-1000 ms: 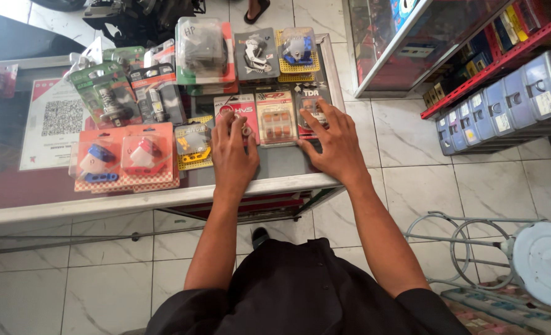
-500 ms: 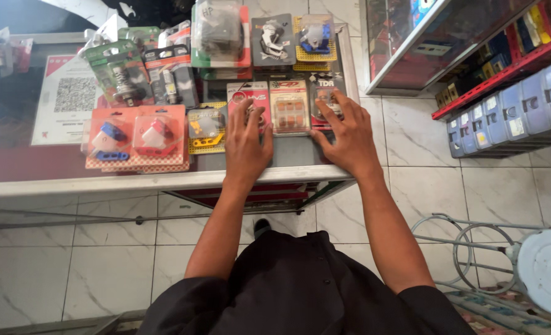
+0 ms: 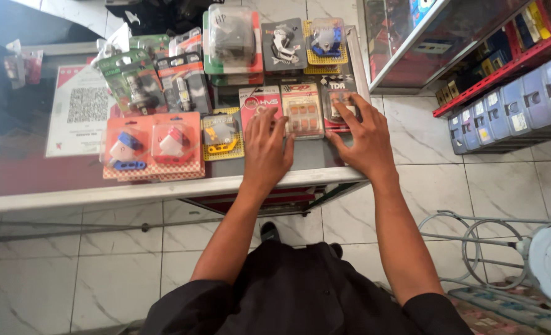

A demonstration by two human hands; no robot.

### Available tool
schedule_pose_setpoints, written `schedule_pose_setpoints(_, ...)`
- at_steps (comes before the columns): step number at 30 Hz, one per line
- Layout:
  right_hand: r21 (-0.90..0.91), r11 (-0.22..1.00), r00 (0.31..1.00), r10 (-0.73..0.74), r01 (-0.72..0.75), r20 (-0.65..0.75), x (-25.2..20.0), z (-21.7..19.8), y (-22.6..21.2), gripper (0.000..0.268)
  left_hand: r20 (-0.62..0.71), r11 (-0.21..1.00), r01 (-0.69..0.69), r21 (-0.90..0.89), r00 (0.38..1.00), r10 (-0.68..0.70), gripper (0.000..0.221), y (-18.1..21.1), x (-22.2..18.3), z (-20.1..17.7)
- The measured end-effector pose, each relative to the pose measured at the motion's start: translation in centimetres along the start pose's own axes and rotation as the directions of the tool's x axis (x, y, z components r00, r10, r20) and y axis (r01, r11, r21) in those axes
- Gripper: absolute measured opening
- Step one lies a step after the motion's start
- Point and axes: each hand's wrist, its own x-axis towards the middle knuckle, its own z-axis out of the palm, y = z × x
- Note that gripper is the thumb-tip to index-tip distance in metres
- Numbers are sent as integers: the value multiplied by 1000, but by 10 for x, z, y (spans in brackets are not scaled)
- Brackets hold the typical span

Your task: The person holds, sorts, and organizes several retail packages containing motorcycle parts and accessories on a glass display counter and near wall storage racks.

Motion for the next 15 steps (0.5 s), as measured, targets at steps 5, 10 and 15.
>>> schedule_pose_setpoints(5,36,999,998,-7,9,-58,-5,-1,-2,65,33,999,-40,-30,999,41,36,4,1,-4)
schedule_pose_setpoints(10,170,985,991,63,-42,-116,-23,-2,-26,55,-8,974,-36,-223,999,35,35,19,-10,-26)
schedule_pose_setpoints(15,250,968,992,47,-17,-114,-34,-3,-57,49,-89,956,34,-291,994,-63,32,38,-38,-59)
